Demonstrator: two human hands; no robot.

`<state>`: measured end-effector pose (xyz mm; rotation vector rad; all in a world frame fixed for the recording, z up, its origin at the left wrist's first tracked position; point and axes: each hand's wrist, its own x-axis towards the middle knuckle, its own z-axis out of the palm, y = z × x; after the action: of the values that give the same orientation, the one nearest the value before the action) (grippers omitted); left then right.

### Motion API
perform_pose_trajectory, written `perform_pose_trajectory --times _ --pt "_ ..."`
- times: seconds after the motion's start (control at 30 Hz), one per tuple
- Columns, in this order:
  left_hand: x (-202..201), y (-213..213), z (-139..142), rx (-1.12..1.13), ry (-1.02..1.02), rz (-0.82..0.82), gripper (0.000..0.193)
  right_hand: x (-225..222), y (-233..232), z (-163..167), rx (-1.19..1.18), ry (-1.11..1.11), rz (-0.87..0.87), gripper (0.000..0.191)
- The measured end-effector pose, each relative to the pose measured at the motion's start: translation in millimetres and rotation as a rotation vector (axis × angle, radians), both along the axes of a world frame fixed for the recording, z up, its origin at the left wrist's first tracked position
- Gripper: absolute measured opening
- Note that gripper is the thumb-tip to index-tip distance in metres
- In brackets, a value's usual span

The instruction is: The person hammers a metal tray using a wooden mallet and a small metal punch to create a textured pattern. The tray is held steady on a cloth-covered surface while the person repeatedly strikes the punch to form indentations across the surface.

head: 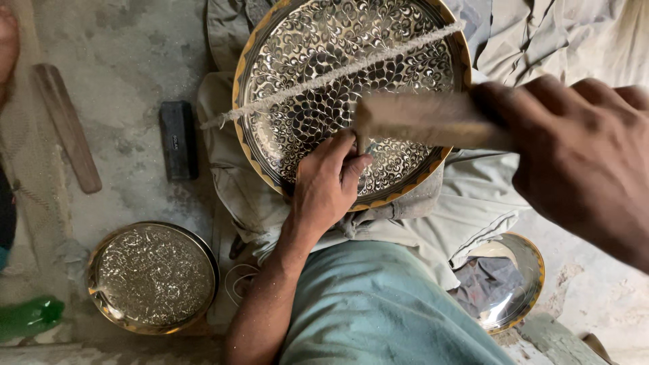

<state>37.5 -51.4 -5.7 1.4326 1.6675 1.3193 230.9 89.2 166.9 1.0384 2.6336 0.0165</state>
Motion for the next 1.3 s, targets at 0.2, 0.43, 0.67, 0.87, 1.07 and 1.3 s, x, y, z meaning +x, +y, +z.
perform_pose_trajectory --times 0.2,0.43,0.67,0.87,1.07,1.3 --pt "6 -3 -9 0.006 -0.036 0.055 0.024 8 -4 -16 0.191 -0.100 0.114 0.056" --pt "12 -10 -12 -0.019 0.012 0.167 0.027 5 12 -17 0.280 -0.078 0.231 0.067" --pt "11 -10 -6 -0.003 0.116 0.171 0.027 -15 17 -17 0.063 0.074 0.139 0.061" --pt "11 -10 -3 -0.059 0.028 0.105 0.022 -9 5 1 0.093 -0.016 0.104 0.042" --pt "11 -17 -2 0.011 -0.055 0.211 0.024 10 -1 -5 0.236 -0.043 0.158 0.056" --pt "10 -12 -9 -0.037 0.061 0.173 0.023 12 11 -33 0.425 -0.206 0.259 0.053"
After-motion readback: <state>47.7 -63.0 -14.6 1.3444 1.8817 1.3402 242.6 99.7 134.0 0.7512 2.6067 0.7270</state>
